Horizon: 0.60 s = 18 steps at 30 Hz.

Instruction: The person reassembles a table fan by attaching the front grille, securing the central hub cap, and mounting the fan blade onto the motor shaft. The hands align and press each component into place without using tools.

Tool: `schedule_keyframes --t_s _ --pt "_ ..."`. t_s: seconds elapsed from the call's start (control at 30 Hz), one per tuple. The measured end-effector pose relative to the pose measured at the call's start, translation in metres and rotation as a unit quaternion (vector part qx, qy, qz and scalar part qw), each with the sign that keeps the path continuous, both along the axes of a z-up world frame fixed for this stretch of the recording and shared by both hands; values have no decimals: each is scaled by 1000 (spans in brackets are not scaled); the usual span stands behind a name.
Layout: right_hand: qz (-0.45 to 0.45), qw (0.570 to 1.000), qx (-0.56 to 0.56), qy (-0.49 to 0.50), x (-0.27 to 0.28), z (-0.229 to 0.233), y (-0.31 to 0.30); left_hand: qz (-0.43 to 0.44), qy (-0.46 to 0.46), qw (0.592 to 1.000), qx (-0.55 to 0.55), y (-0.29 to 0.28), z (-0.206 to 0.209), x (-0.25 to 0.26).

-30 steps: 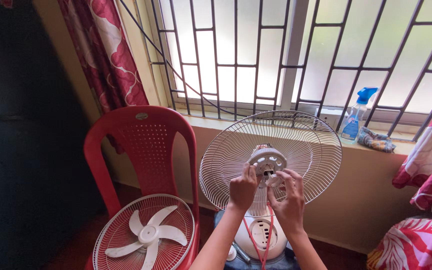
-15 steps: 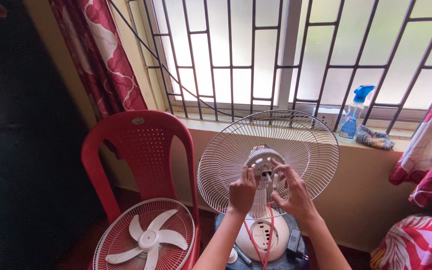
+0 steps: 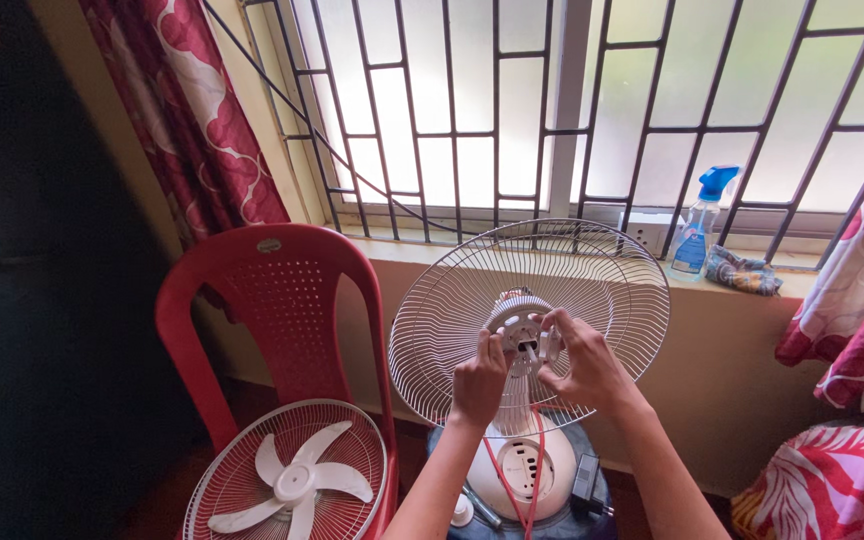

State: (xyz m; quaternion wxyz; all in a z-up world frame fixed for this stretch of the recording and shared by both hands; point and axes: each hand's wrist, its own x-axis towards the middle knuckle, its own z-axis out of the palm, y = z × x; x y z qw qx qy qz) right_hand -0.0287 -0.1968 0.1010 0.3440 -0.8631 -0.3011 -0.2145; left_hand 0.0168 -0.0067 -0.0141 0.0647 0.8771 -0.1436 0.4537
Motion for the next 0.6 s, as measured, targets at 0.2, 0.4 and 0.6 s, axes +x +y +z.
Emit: schedule_keyframes --t_s 0.2,0.4,0.6 --pt "0 998 27 -53 -2 -11 5 7 2 1000 -16 -4 -4 -3" --pt "-124 982 135 -45 -32 -39 24 -6 12 999 -37 -4 1 -9" --pt "-162 973 153 -62 -33 -56 37 -17 12 999 -34 -3 1 -7"
